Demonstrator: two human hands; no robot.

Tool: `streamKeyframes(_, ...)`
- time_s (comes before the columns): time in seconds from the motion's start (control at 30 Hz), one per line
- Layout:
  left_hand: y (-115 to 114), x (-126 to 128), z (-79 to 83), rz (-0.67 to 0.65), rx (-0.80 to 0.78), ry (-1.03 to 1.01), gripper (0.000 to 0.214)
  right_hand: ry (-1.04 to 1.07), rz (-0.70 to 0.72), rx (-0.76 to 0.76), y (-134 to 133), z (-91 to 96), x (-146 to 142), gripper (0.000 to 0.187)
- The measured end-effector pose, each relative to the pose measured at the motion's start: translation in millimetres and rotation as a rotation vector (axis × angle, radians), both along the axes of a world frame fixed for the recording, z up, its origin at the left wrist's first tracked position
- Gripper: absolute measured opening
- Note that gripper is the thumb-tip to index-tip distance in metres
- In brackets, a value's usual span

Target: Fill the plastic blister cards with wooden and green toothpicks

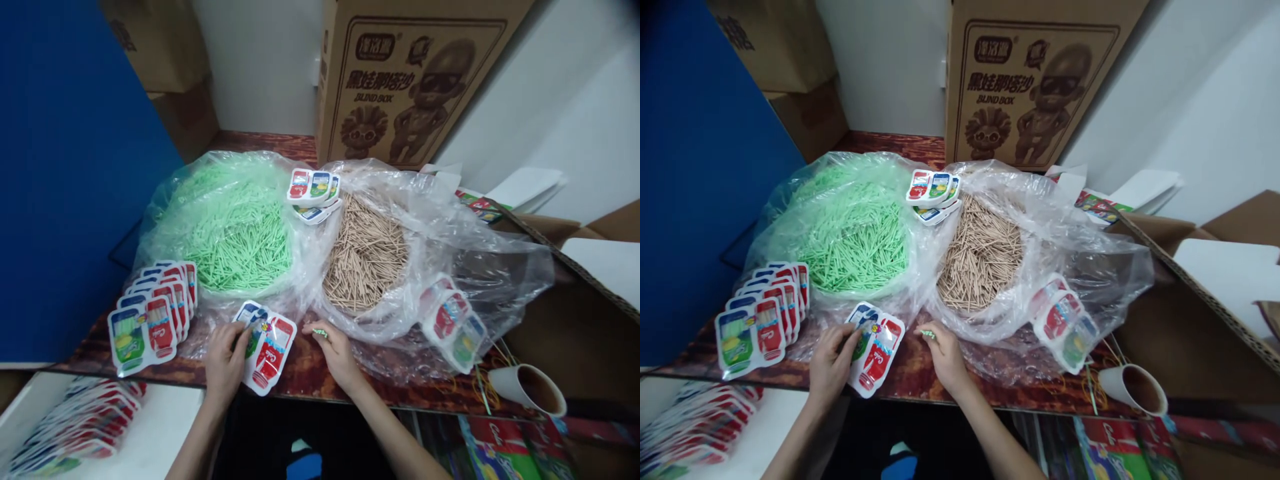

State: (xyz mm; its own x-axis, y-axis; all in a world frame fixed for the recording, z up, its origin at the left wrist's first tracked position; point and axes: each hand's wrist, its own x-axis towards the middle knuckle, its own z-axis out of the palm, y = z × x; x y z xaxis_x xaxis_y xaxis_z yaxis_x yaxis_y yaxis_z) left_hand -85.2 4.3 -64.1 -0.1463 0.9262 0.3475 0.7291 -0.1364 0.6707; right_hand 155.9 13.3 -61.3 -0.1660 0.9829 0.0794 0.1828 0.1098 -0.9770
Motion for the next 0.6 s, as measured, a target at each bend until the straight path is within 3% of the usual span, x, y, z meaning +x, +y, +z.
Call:
streamKeyframes(0.23, 2.4, -5.2, 16.0, -0.032, -0.08, -0.047, 0.023, 0.076, -0.012, -0.006, -9.1, 14.2, 8.1, 0.02)
streamKeyframes(0.43, -0.4, 17.8, 33.9, -0.033, -0.082, -0.211, 0.02, 0.079, -0.034, -0.001, -15.0, 21.9, 12.7, 0.02)
streamKeyframes(0.6, -7.2, 28.8, 28.5, -0.024, -0.139, -0.338, 0.018, 0.098, -0.032, 0.022, -17.0, 27.9, 13.5, 0.021)
